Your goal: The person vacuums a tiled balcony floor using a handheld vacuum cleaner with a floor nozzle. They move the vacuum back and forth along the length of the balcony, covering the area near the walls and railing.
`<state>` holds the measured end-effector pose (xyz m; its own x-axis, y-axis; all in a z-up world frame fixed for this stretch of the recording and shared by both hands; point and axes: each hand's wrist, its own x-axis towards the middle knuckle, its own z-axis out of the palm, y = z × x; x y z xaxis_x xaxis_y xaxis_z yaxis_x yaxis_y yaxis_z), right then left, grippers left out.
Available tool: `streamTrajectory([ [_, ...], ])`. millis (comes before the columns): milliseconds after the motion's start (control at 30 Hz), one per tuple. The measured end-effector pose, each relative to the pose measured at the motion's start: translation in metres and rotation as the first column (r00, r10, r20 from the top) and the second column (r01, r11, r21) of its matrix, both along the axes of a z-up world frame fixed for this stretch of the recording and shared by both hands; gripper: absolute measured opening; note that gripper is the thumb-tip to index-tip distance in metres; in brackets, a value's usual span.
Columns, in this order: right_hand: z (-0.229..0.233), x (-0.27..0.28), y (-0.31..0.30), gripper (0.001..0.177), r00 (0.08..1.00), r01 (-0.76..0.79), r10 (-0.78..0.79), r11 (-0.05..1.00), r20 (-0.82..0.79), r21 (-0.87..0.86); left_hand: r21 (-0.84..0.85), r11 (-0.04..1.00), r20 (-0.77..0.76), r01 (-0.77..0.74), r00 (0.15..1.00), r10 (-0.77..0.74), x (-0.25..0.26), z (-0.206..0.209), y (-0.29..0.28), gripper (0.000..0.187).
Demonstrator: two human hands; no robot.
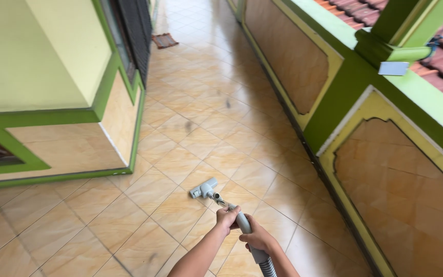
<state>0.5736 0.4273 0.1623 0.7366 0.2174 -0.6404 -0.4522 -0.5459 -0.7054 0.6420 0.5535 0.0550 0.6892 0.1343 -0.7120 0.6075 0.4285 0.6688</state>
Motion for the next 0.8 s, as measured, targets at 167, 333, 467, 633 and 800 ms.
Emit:
streamTrajectory([
  [167, 0.019, -0.018, -0.003, 0.085, 0.992, 0.122, -0.122, 0.992, -0.008, -0.023, 0.001, 0.989, 0.035, 0.150, 0.988, -0.150, -0.002, 0.003, -0.016, 0.023],
  [333, 0.000, -0.020, 0.007, 0.085, 0.985, 0.173, -0.173, 0.985, 0.015, -0.013, -0.041, 0.988, 0.020, 0.151, 0.988, -0.151, 0.004, -0.022, -0.012, 0.050],
  [467, -0.021, -0.017, 0.023, 0.098, 0.994, 0.105, -0.106, 0.994, -0.017, -0.033, -0.072, 0.990, -0.018, 0.125, 0.992, -0.127, 0.002, -0.047, 0.011, 0.069],
  [633, -0.038, -0.016, 0.052, 0.107, 0.999, -0.035, 0.035, 0.999, -0.020, -0.022, -0.072, 0.997, -0.024, 0.039, 0.999, -0.040, -0.007, -0.067, 0.049, 0.051],
  [800, -0.015, -0.002, 0.079, 0.103, 0.994, -0.113, 0.113, 0.994, -0.001, -0.004, -0.106, 0.994, 0.002, -0.015, 1.000, 0.016, 0.004, -0.063, 0.079, 0.038],
])
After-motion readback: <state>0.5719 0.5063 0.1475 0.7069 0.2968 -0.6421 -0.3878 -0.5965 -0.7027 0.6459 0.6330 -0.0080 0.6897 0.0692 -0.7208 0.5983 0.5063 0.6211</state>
